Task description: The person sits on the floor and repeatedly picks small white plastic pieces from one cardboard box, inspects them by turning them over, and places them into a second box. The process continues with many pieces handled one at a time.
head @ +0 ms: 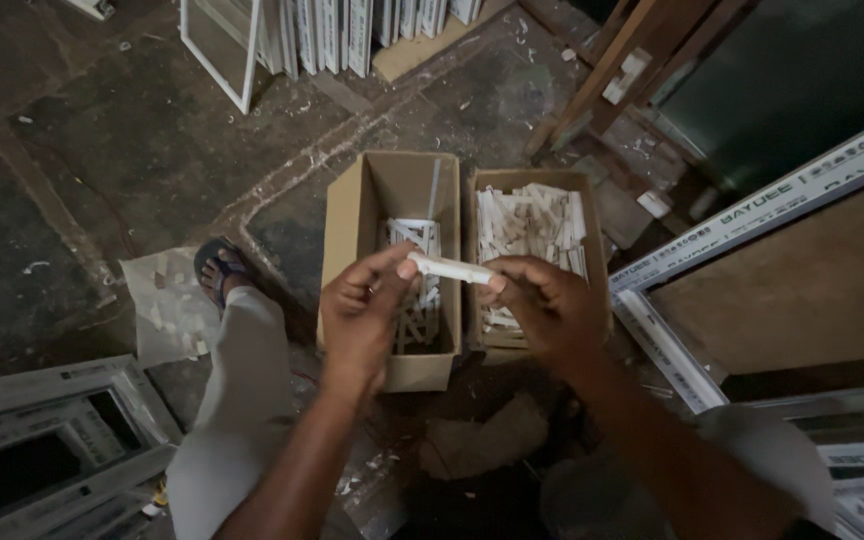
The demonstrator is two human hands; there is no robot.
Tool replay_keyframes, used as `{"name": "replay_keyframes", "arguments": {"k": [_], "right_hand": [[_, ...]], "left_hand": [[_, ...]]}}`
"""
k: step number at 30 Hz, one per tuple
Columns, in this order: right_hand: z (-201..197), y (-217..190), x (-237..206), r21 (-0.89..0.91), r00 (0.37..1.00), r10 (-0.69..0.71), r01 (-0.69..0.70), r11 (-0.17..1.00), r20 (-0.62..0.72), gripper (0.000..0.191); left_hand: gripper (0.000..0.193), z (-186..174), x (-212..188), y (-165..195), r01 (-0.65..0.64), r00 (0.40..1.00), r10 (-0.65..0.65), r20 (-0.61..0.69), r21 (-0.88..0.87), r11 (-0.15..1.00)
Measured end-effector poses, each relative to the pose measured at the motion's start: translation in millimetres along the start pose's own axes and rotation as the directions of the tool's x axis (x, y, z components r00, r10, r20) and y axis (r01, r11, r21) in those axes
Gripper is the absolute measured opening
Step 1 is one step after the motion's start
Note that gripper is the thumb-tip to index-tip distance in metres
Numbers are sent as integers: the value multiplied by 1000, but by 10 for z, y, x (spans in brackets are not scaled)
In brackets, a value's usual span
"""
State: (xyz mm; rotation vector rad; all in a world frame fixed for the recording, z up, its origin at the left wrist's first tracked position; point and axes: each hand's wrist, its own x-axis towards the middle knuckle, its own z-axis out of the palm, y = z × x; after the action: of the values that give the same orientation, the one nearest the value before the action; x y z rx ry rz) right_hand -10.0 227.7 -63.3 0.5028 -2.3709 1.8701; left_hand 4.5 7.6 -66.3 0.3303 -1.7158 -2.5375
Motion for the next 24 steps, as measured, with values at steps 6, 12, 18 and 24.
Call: {"name": "replay_keyframes", "arguments": {"k": [6,12,18,24], "right_hand": [[-189,-143,23,-158,997,-31,42,987,75,24],[-316,-189,0,-183,995,-19,36,982,94,24],[-370,-111,-37,-239,994,-45,68,969,101,18],[-448,-35,-64,-310,991,56,-15,951,125,20]], "left_hand": [[31,-84,2,21,-144,986,99,137,373,917],[23,-49,-58,65,-274,953,161,255,504,819],[21,72,-107,91,-310,948,200,247,576,756],[27,94,-101,128,-463,877,289,383,520,718]]}}
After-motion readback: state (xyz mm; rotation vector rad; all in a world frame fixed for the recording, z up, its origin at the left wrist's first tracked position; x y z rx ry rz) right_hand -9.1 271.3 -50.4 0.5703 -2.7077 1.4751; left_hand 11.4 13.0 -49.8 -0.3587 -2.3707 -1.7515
